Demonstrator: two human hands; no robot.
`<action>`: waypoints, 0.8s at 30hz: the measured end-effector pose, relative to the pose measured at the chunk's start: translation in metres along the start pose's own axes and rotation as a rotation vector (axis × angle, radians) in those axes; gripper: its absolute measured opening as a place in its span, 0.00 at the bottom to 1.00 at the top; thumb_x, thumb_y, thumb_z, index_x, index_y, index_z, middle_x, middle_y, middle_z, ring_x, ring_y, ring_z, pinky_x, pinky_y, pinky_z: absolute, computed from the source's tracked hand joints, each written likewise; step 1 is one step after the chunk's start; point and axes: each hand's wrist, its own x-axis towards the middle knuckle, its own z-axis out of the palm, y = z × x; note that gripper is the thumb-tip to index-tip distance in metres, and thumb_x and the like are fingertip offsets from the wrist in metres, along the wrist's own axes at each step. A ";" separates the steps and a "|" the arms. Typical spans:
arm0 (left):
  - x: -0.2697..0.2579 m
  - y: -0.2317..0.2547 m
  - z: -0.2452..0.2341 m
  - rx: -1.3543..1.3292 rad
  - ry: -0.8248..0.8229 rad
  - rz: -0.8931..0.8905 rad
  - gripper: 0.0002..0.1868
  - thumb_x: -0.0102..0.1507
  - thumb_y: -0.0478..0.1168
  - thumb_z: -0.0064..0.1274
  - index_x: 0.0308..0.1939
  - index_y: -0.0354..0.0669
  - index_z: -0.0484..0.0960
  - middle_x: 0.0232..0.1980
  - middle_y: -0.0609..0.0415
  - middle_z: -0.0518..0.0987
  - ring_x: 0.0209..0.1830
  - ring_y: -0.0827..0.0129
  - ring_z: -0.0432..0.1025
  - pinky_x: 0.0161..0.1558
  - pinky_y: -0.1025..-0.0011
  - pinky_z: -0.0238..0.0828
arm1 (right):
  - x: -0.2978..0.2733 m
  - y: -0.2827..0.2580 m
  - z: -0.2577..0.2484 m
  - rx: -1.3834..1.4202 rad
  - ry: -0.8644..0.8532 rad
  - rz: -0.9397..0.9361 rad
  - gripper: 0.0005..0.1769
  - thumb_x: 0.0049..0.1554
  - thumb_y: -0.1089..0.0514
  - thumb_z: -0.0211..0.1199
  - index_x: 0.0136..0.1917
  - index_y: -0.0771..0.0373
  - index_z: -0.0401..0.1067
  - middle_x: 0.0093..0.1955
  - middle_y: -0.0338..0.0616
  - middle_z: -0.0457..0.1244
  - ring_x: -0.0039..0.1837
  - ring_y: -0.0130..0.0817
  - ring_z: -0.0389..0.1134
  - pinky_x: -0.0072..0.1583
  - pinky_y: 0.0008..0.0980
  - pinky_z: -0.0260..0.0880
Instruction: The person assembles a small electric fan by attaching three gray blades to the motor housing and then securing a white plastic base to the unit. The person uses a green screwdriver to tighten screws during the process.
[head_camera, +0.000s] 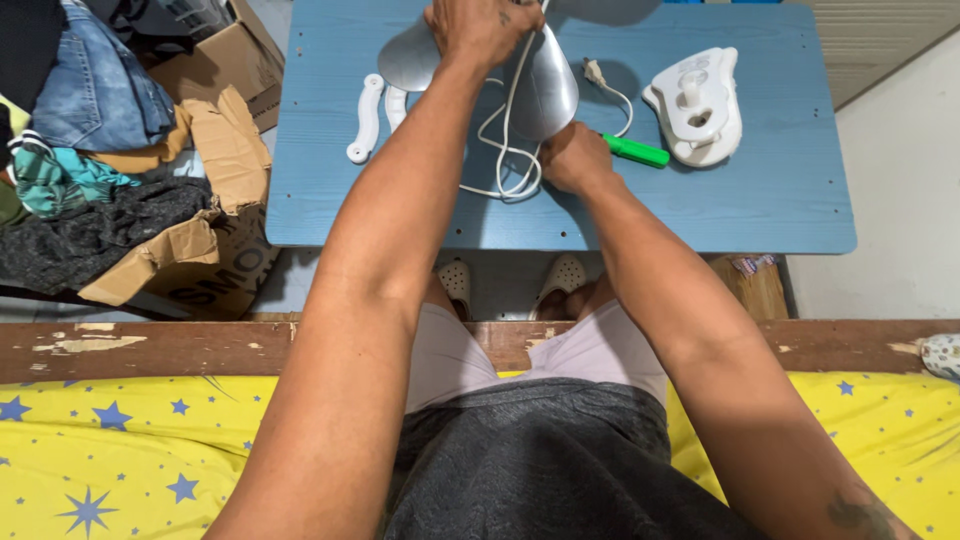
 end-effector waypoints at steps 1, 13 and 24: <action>0.000 0.001 -0.002 -0.006 0.008 0.012 0.21 0.37 0.58 0.67 0.26 0.50 0.89 0.30 0.49 0.84 0.33 0.52 0.79 0.40 0.51 0.69 | 0.000 -0.007 -0.003 -0.040 -0.018 -0.038 0.13 0.57 0.53 0.63 0.52 0.59 0.78 0.52 0.57 0.70 0.55 0.57 0.70 0.56 0.51 0.70; 0.008 -0.023 -0.012 0.040 0.034 -0.049 0.28 0.35 0.62 0.69 0.30 0.48 0.90 0.33 0.43 0.84 0.37 0.46 0.78 0.40 0.51 0.72 | -0.002 -0.030 0.002 -0.165 -0.053 -0.614 0.33 0.61 0.52 0.55 0.78 0.31 0.56 0.56 0.51 0.68 0.50 0.54 0.72 0.51 0.50 0.72; 0.005 -0.018 -0.021 -0.042 -0.058 -0.128 0.23 0.37 0.58 0.66 0.26 0.45 0.88 0.27 0.48 0.85 0.31 0.54 0.81 0.39 0.56 0.78 | 0.012 -0.012 0.022 -0.065 0.117 -0.458 0.13 0.63 0.62 0.54 0.58 0.53 0.76 0.51 0.51 0.70 0.50 0.51 0.73 0.54 0.47 0.74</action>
